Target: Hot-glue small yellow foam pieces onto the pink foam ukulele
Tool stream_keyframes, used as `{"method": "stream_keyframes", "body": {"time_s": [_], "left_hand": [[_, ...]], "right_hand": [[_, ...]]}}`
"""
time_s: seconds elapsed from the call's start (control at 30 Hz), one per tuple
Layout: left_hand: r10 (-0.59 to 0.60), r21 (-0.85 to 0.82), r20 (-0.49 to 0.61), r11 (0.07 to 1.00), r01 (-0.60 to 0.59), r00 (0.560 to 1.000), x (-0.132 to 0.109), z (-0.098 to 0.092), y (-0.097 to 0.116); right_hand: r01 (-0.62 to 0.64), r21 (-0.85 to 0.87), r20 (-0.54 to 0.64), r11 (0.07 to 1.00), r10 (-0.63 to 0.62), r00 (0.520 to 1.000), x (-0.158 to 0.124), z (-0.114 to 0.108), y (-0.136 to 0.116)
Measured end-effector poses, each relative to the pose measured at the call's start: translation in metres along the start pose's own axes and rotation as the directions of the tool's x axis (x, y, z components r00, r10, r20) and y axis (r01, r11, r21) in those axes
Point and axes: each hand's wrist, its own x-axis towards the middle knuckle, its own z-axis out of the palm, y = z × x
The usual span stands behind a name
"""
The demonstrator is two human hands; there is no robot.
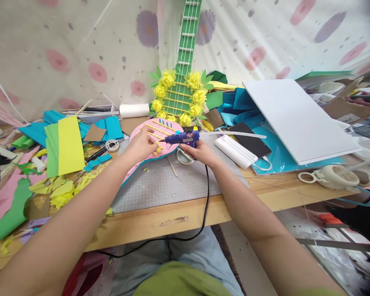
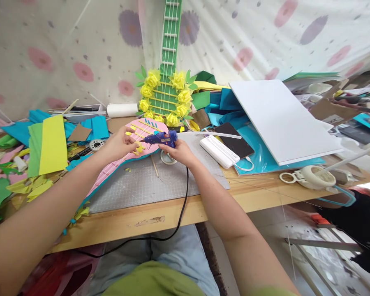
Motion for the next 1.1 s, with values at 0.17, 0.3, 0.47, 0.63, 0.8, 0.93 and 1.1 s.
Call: {"method": "stream_keyframes", "body": {"time_s": [0.17, 0.3, 0.47, 0.63, 0.8, 0.93, 1.1], "left_hand": [[-0.049, -0.095, 0.071, 0.994, 0.056, 0.996, -0.008, -0.005, 0.011], [-0.129, -0.124, 0.128, 0.982, 0.145, 0.983, -0.013, -0.016, 0.018], [-0.173, -0.179, 0.116, 0.965, 0.192, 0.978, -0.010, -0.029, 0.007], [-0.216, -0.263, 0.092, 0.936, 0.233, 0.972, -0.011, -0.034, 0.001], [-0.261, -0.256, 0.069, 0.928, 0.270, 0.963, -0.014, -0.036, 0.004], [-0.306, -0.199, 0.056, 0.929, 0.312, 0.950, -0.014, -0.035, 0.006], [-0.334, -0.169, 0.084, 0.924, 0.344, 0.939, -0.011, -0.030, 0.004]], "right_hand": [[-0.027, 0.056, -0.089, 0.998, 0.032, 0.996, 0.004, -0.008, 0.003], [0.025, 0.150, -0.273, 0.988, 0.017, 0.962, 0.012, -0.020, 0.012], [0.031, 0.188, -0.519, 0.982, 0.073, 0.852, 0.021, -0.038, 0.031], [-0.100, -0.187, -0.498, 0.977, -0.006, 0.867, 0.021, -0.055, 0.050], [-0.218, -0.362, -0.412, 0.906, 0.054, 0.910, 0.022, -0.054, 0.057], [-0.265, -0.458, -0.355, 0.849, 0.099, 0.930, 0.023, -0.047, 0.053], [-0.291, -0.493, -0.301, 0.820, 0.152, 0.941, 0.021, -0.045, 0.046]]}}
